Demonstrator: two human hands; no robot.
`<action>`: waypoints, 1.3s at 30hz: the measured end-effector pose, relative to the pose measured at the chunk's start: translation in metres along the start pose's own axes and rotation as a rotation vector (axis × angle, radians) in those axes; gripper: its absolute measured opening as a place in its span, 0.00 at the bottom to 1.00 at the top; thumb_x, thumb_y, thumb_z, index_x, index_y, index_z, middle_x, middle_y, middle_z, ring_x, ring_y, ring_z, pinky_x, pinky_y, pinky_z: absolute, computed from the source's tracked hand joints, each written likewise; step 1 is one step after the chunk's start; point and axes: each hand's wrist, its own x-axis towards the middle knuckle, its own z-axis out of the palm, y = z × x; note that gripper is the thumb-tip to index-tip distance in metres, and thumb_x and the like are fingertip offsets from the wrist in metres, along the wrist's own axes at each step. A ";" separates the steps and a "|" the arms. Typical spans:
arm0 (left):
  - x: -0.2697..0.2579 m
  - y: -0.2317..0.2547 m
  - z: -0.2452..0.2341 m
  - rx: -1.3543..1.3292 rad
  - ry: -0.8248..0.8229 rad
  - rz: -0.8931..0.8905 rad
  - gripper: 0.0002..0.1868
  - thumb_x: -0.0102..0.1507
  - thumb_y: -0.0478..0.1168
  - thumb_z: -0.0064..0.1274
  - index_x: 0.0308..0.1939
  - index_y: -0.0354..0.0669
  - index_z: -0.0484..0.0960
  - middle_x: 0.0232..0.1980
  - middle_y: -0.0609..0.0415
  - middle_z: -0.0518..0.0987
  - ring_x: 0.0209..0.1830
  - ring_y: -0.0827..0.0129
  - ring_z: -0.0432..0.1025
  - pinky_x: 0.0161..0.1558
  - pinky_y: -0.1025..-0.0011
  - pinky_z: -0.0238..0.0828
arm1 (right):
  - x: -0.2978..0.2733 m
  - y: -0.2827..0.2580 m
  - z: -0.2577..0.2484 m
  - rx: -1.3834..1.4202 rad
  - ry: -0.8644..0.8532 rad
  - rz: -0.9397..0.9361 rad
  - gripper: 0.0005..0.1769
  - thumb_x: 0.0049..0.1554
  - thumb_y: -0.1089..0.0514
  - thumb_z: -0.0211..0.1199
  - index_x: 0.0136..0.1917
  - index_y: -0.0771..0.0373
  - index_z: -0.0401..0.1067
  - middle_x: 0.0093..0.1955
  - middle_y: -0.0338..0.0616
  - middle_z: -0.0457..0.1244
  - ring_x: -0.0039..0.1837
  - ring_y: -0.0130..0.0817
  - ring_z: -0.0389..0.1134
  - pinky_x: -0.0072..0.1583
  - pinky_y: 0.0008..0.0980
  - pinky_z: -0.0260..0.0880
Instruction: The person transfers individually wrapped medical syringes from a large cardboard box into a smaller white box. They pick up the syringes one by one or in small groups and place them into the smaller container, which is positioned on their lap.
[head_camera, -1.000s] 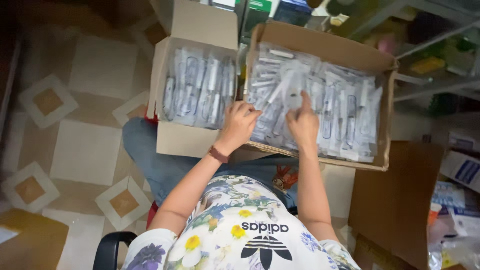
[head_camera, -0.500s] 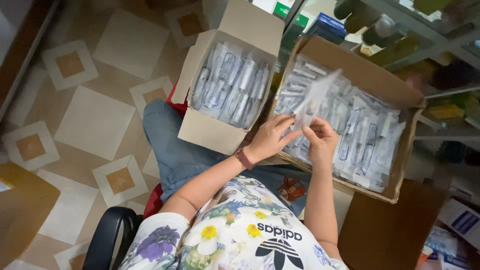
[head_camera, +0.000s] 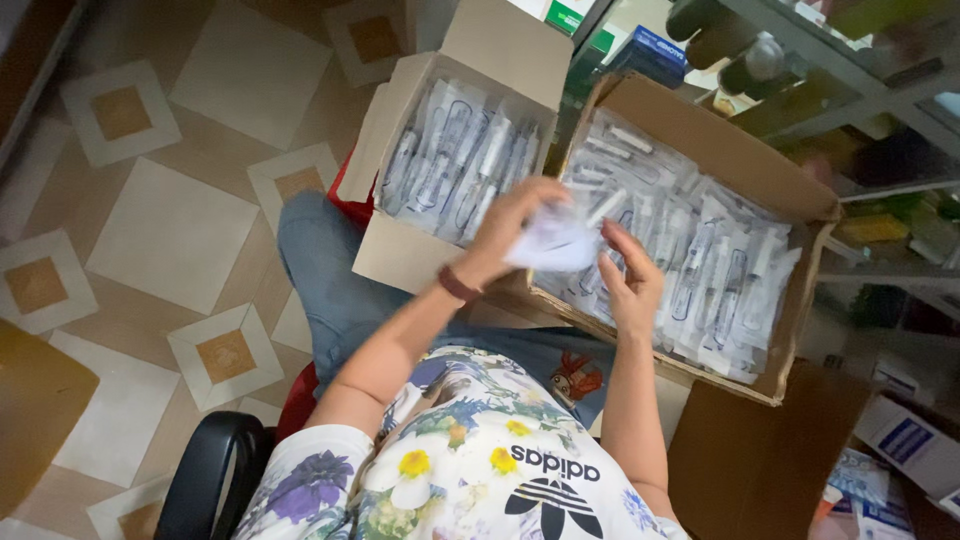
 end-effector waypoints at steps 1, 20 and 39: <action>0.007 -0.005 -0.011 -0.061 0.016 -0.098 0.17 0.62 0.30 0.59 0.54 0.47 0.78 0.59 0.55 0.78 0.61 0.62 0.75 0.65 0.69 0.71 | 0.003 -0.001 0.001 -0.079 0.011 -0.026 0.19 0.59 0.68 0.63 0.64 0.68 0.75 0.68 0.49 0.67 0.70 0.36 0.67 0.70 0.33 0.66; 0.012 -0.069 -0.047 0.623 -0.180 -0.582 0.24 0.62 0.47 0.60 0.56 0.36 0.77 0.43 0.36 0.83 0.44 0.40 0.77 0.46 0.49 0.73 | 0.004 -0.009 0.011 -0.371 0.012 -0.188 0.10 0.59 0.69 0.65 0.55 0.65 0.79 0.55 0.48 0.72 0.54 0.34 0.73 0.56 0.30 0.72; 0.009 -0.091 -0.048 0.559 -0.341 -0.713 0.25 0.61 0.52 0.60 0.55 0.40 0.78 0.41 0.41 0.84 0.42 0.46 0.79 0.44 0.52 0.74 | 0.006 -0.015 0.011 -0.431 -0.026 -0.208 0.10 0.59 0.67 0.66 0.55 0.63 0.79 0.54 0.47 0.72 0.55 0.38 0.74 0.56 0.32 0.73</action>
